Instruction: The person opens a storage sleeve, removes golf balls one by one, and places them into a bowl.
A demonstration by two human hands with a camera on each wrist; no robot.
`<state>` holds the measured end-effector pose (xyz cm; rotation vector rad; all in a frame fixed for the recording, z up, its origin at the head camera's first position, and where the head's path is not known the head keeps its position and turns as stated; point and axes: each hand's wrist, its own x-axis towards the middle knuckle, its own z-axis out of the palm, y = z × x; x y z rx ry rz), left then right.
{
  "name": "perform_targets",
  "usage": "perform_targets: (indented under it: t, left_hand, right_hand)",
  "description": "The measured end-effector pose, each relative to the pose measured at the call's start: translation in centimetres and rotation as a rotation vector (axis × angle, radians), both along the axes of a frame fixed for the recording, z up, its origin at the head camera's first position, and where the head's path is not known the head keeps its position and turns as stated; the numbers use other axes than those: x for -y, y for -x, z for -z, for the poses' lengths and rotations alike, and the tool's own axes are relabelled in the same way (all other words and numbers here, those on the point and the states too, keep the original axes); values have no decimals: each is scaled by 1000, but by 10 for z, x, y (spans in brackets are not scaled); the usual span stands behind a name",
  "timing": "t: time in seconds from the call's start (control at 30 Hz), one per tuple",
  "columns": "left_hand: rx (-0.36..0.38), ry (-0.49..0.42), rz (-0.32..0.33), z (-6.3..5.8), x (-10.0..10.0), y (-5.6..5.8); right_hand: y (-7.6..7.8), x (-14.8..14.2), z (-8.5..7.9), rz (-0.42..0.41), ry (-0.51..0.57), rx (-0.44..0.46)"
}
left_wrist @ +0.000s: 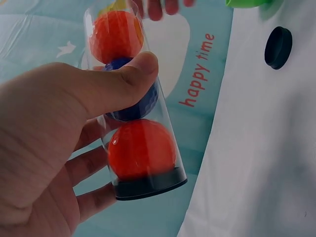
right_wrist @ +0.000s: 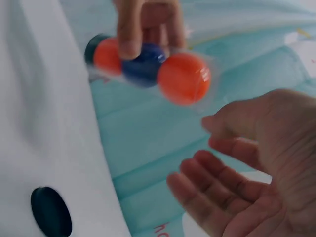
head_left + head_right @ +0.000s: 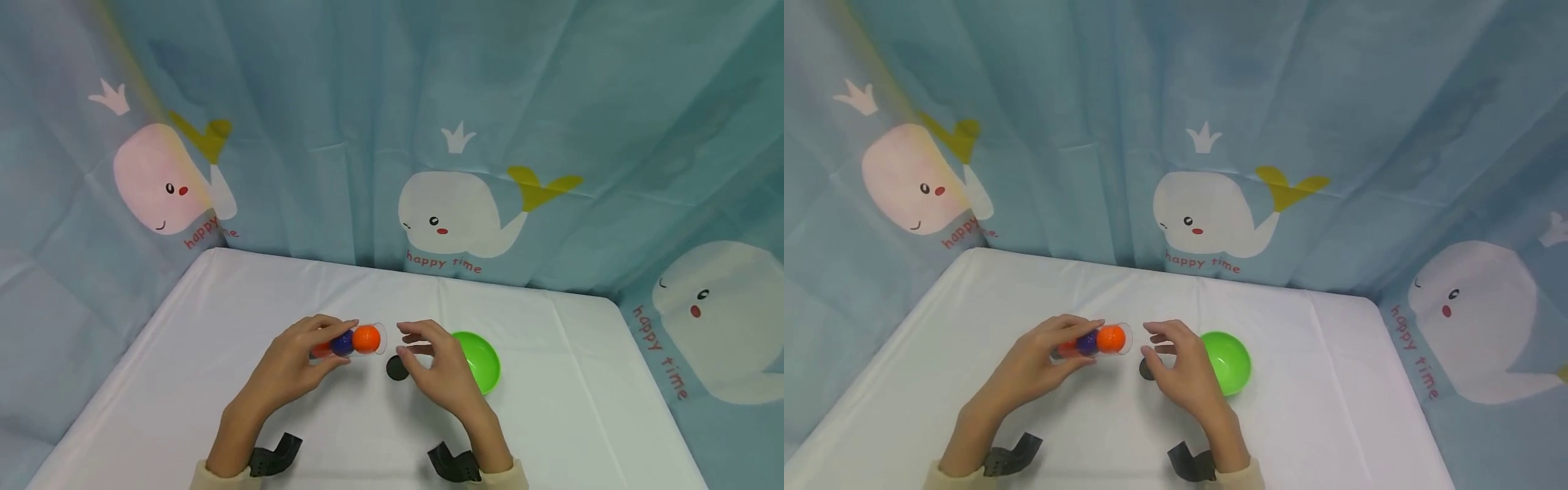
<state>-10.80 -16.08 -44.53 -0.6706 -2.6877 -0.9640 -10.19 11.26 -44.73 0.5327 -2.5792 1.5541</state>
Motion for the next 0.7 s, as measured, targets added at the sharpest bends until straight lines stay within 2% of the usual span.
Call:
perform_targets:
  t: [0.17,0.53,0.7]
  left_hand:
    - [-20,2,5,-1,-1,-1]
    - [-42,10,-8,-5,-3,-2]
    - [-85,2,7,-7,-4,-2]
  right_hand:
    - [-1,-2,-5,-84,110,-15]
    - [-1,1,-3,-133,214,-22]
    - [-2,4,-4,-147,230,-21]
